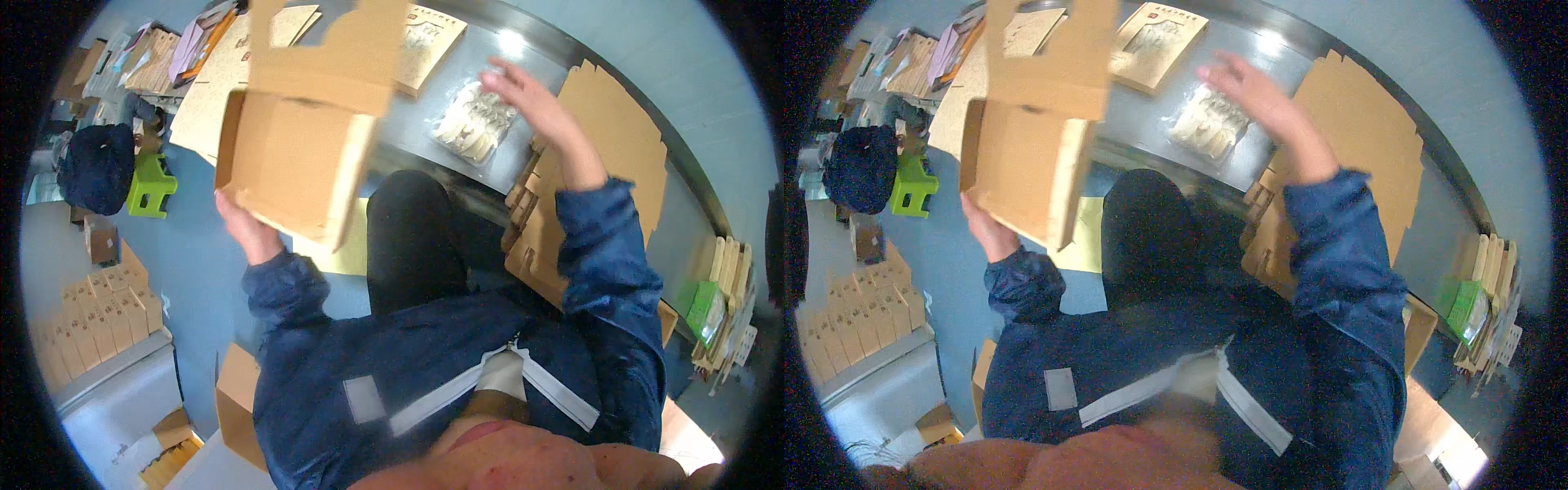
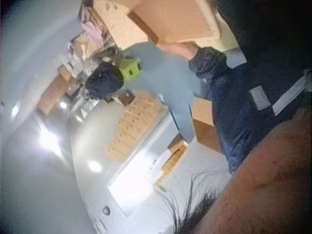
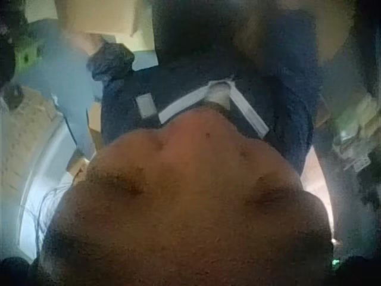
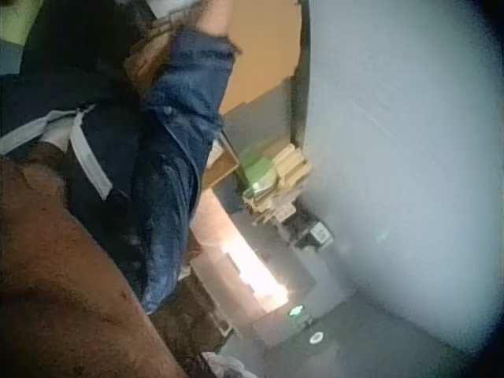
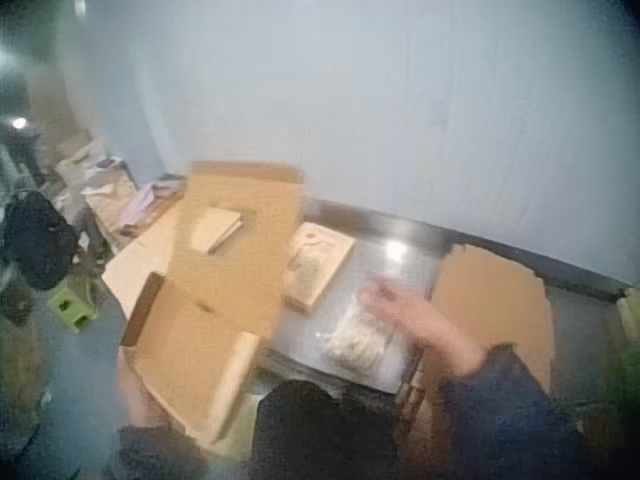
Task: The person assembles flat cardboard boxes by folding the flaps and tucking the tabs into slots. They place packaged items into the assembled boxes and then close the lids. The person also stacks flat cardboard pieces and moves them to a nearby table.
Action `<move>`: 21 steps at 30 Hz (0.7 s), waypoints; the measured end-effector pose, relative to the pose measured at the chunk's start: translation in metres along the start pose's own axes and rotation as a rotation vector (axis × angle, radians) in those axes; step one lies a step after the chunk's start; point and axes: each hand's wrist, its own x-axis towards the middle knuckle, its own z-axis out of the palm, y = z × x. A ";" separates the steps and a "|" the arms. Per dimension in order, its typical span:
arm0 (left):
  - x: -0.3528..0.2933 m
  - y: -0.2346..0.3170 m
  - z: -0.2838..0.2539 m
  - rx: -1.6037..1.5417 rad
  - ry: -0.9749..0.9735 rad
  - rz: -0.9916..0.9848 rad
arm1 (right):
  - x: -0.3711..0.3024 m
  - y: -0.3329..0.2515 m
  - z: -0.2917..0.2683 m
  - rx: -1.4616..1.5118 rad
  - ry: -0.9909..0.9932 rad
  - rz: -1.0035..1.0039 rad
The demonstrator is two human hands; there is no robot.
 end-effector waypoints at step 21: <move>0.179 -0.202 0.224 1.517 -0.569 0.340 | -0.342 0.161 -0.143 0.348 1.011 0.662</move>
